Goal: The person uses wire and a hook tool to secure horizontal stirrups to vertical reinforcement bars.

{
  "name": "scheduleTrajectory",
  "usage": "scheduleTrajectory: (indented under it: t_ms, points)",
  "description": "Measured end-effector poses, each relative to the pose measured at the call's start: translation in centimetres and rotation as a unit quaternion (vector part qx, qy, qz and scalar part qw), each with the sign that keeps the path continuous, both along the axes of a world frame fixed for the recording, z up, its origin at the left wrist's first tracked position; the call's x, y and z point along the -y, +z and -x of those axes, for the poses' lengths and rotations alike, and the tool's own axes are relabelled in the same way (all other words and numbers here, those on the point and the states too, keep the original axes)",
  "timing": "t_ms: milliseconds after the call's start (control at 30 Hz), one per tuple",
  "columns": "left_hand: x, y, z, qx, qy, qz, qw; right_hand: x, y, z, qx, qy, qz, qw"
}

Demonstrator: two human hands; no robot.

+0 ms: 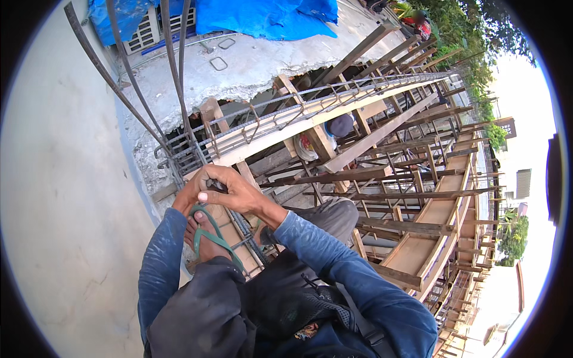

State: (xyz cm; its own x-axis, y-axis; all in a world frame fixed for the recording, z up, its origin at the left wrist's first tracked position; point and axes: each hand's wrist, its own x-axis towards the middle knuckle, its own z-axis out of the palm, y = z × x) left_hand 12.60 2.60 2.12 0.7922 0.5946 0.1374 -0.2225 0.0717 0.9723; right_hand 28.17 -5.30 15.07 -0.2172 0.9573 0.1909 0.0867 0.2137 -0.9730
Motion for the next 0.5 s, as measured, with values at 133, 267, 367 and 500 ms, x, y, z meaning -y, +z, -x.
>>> scheduleTrajectory:
  t_ms: [133,267,367,500]
  points:
    - [0.5,5.1,-2.7,-0.071,-0.084,-0.194,0.975,2.6,0.0,-0.8,0.005,0.009,0.014,1.0]
    - [2.1,3.9,-2.9,-0.176,-0.119,-0.284,0.935,6.6,-2.2,-0.6,-0.014,0.01,0.036,0.999]
    - [3.1,4.2,-3.3,-0.192,-0.096,-0.288,0.933,7.7,-3.0,-0.2,-0.001,-0.024,-0.042,0.999]
    - [3.3,3.6,-3.2,-0.205,-0.097,-0.341,0.912,8.4,-3.3,0.6,-0.01,-0.059,-0.064,0.996]
